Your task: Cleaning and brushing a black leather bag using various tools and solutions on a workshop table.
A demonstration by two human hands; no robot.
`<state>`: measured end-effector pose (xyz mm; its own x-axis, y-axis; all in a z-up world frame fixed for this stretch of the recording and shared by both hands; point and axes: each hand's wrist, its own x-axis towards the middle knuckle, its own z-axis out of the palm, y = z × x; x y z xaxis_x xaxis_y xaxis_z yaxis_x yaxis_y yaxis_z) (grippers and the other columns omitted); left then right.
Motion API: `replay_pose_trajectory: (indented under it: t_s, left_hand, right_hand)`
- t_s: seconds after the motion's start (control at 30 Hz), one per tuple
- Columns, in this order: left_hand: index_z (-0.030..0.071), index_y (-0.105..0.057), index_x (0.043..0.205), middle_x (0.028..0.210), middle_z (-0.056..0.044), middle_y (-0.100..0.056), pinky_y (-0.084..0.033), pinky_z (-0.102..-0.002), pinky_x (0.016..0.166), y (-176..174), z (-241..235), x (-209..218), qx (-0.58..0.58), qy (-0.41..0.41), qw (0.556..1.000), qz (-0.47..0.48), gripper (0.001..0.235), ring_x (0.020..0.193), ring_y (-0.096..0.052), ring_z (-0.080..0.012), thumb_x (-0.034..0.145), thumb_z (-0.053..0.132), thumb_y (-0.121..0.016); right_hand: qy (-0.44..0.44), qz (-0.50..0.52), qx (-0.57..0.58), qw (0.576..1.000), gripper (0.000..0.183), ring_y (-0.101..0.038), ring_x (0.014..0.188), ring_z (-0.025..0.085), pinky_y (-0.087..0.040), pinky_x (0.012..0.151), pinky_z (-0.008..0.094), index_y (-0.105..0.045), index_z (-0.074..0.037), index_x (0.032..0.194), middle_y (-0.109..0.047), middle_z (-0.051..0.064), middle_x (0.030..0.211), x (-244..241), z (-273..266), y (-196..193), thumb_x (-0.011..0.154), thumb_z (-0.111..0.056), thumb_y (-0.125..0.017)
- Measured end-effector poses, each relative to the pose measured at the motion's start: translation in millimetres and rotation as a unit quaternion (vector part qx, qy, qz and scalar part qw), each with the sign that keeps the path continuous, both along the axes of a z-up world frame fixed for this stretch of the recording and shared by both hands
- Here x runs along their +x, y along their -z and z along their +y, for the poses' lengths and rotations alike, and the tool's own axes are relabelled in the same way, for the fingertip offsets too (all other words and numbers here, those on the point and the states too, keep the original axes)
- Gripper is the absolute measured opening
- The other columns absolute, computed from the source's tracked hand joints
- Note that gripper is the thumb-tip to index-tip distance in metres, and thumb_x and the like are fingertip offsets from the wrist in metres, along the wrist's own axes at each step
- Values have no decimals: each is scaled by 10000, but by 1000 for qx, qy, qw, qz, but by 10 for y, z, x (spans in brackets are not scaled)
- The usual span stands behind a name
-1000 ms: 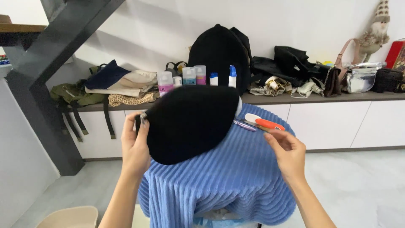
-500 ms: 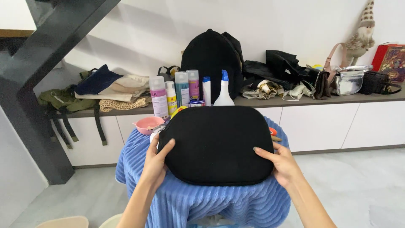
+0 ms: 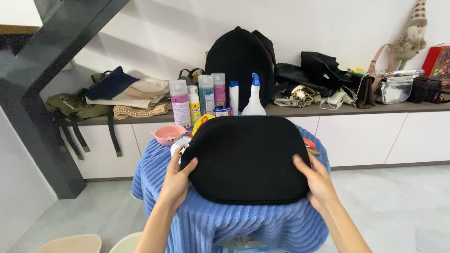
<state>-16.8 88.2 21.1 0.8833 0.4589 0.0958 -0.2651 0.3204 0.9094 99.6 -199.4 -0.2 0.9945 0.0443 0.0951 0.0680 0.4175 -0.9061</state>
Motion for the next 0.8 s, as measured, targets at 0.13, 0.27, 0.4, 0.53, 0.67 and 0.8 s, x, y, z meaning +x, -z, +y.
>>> replay_pose_trajectory:
  t_s: [0.13,0.27,0.4,0.53,0.67,0.8]
  left_hand:
    - [199,-560,1414,1366,-95,-676,-540,-372,941,95,55,69,-24,10,999,-32,465,1231,-640,-236,963,85,-578]
    - [229,-511,1506,1457,-51,-633,-466,-307,1105,-72,45,6,-114,-56,992,-9,518,1303,-591,-169,989,271,-507]
    - [123,-655,1343,1310,-107,-712,-528,-353,1001,55,175,123,-212,-85,973,-15,421,1153,-669,-248,1022,351,-506]
    - [76,-720,1230,1107,-173,-738,-571,-375,810,134,276,208,-270,-27,962,-37,472,938,-716,-304,917,427,-679]
    - [-13,-722,1177,970,-254,-733,-618,-446,611,-25,427,207,-133,-53,990,-6,513,763,-743,-324,862,381,-813]
    - [-14,-759,1155,1032,-244,-745,-626,-457,675,-264,447,259,54,-61,995,61,615,884,-753,-302,791,471,-859]
  right_hand:
    - [-27,-12,-85,996,577,-620,1196,230,-492,1047,345,-587,-68,1418,-667,126,1352,-154,18,-115,846,-107,-651]
    - [9,-14,-246,969,468,-638,1259,159,-490,1078,296,-635,-126,1372,-697,33,1368,-382,142,-247,957,-325,-552]
    - [-15,-30,-191,981,451,-694,1130,212,-520,980,312,-724,-5,1249,-758,140,1237,-14,85,67,980,-324,-551]
    - [-136,7,-8,991,542,-731,798,270,-558,649,377,-691,-147,1208,-750,119,939,402,-10,308,1040,-615,-474]
    - [-204,13,-25,978,725,-737,879,270,-598,712,413,-567,-139,1385,-728,147,1055,355,81,93,951,-717,-516]
    - [-258,47,-104,959,494,-740,738,314,-591,592,482,-687,-76,1286,-735,165,875,849,-28,417,952,-437,-644]
